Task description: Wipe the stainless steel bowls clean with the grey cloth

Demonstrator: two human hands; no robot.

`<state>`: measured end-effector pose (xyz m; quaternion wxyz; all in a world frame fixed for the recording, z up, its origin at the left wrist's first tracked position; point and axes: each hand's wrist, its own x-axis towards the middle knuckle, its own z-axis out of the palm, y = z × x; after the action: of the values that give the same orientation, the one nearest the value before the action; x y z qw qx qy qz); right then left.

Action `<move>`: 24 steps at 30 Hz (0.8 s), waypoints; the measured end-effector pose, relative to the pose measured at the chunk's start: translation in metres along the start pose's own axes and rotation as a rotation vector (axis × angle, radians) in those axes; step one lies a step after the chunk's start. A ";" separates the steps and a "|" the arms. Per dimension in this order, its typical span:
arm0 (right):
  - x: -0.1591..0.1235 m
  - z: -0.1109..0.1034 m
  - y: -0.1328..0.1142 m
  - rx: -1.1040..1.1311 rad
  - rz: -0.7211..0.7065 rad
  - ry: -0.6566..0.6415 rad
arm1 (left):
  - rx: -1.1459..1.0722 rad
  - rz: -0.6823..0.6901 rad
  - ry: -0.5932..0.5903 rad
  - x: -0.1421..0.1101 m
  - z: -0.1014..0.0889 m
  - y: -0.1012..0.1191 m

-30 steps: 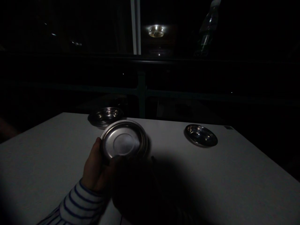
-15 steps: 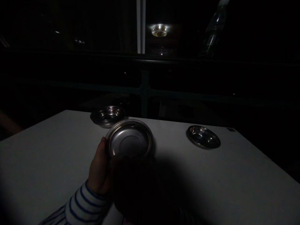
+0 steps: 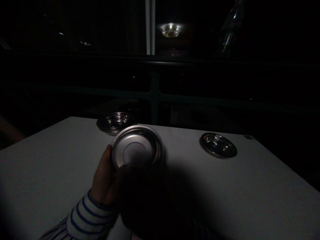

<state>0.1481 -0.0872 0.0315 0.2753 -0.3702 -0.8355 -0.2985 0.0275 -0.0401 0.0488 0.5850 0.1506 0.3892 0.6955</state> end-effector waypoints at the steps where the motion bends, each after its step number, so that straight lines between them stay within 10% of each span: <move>1: 0.000 0.001 0.000 0.017 0.011 -0.009 | -0.047 -0.005 -0.009 0.002 0.000 0.002; 24: 0.023 -0.018 0.048 0.072 0.083 -0.020 | 0.185 -0.027 -0.102 -0.013 -0.003 -0.015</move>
<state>0.1764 -0.0633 0.0730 0.2921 -0.3973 -0.8324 -0.2530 0.0396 -0.0531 0.0393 0.5970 0.2339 0.4233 0.6400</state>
